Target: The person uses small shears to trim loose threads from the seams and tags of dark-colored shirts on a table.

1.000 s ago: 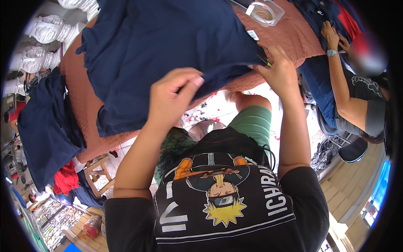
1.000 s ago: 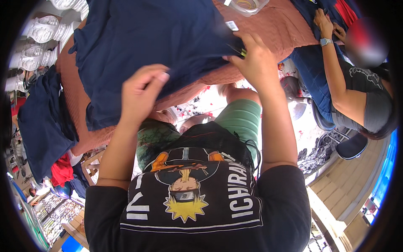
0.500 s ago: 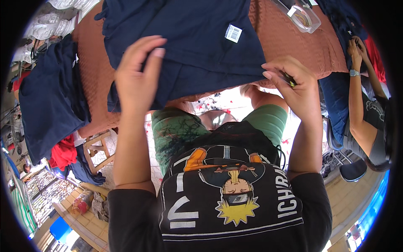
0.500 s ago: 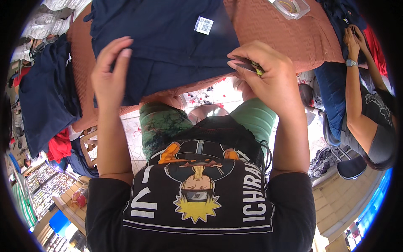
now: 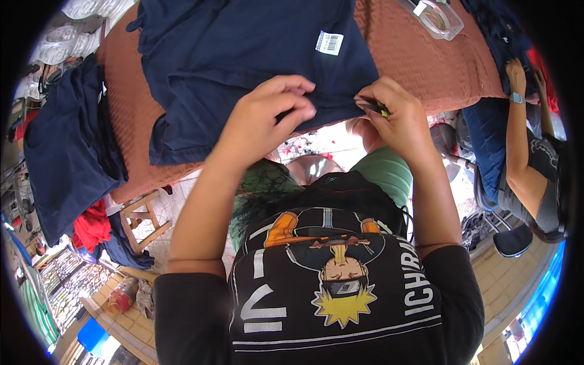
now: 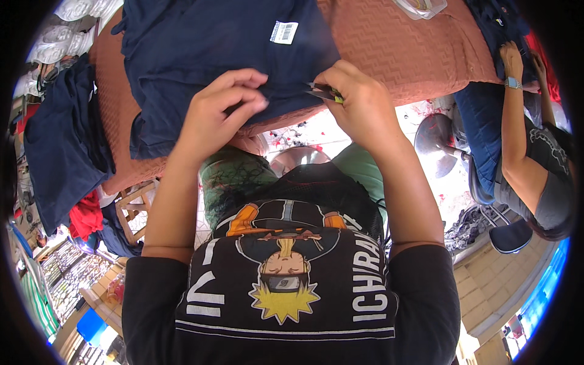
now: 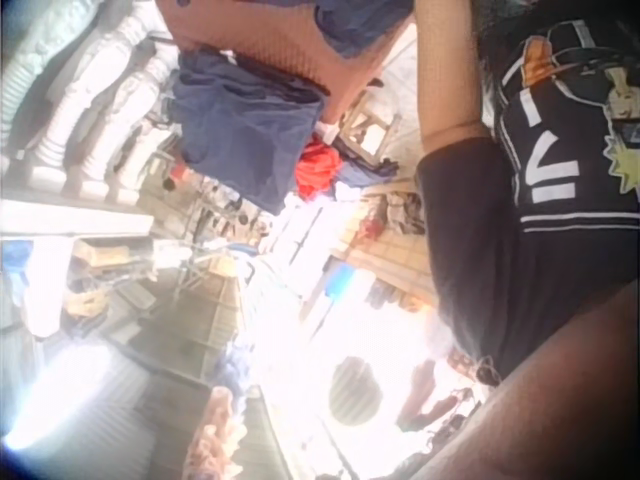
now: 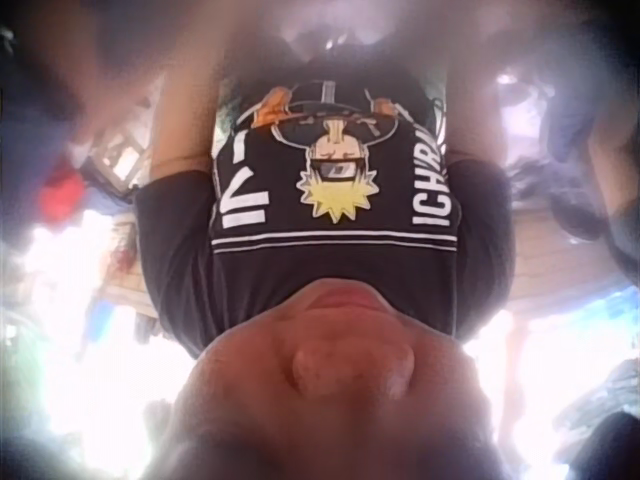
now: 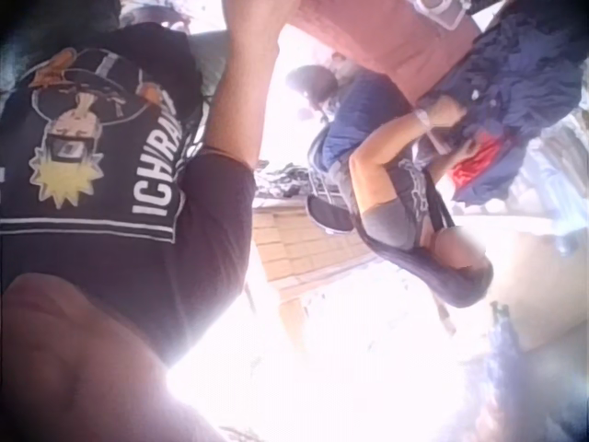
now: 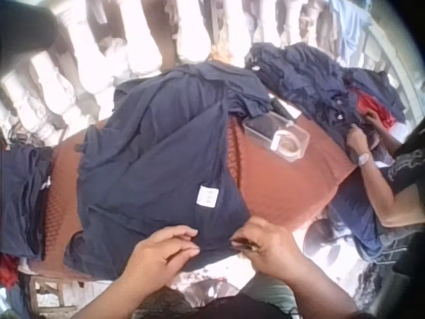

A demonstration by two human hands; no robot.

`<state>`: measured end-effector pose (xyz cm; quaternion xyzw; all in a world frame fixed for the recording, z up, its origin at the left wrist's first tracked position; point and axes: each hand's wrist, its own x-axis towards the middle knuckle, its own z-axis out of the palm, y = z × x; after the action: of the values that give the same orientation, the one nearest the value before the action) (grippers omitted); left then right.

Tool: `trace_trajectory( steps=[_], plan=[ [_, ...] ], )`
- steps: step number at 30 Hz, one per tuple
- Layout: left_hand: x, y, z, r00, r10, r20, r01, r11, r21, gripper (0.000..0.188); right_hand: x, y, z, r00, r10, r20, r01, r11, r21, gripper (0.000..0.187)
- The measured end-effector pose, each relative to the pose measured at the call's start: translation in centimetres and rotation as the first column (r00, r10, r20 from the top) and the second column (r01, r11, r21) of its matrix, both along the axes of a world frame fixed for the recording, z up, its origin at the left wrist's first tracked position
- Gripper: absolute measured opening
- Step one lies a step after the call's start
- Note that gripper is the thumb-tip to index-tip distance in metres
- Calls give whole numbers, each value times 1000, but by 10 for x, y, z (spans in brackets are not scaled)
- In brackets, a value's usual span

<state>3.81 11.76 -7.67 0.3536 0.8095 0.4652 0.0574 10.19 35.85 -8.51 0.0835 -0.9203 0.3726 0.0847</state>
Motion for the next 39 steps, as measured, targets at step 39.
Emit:
trace_trajectory(
  steps=[39],
  plan=[
    [10,33,-19,891,269,-367,-321,943,-88,10,-17,-45,6,997,-36,69,50,975,-216,16]
  ],
)
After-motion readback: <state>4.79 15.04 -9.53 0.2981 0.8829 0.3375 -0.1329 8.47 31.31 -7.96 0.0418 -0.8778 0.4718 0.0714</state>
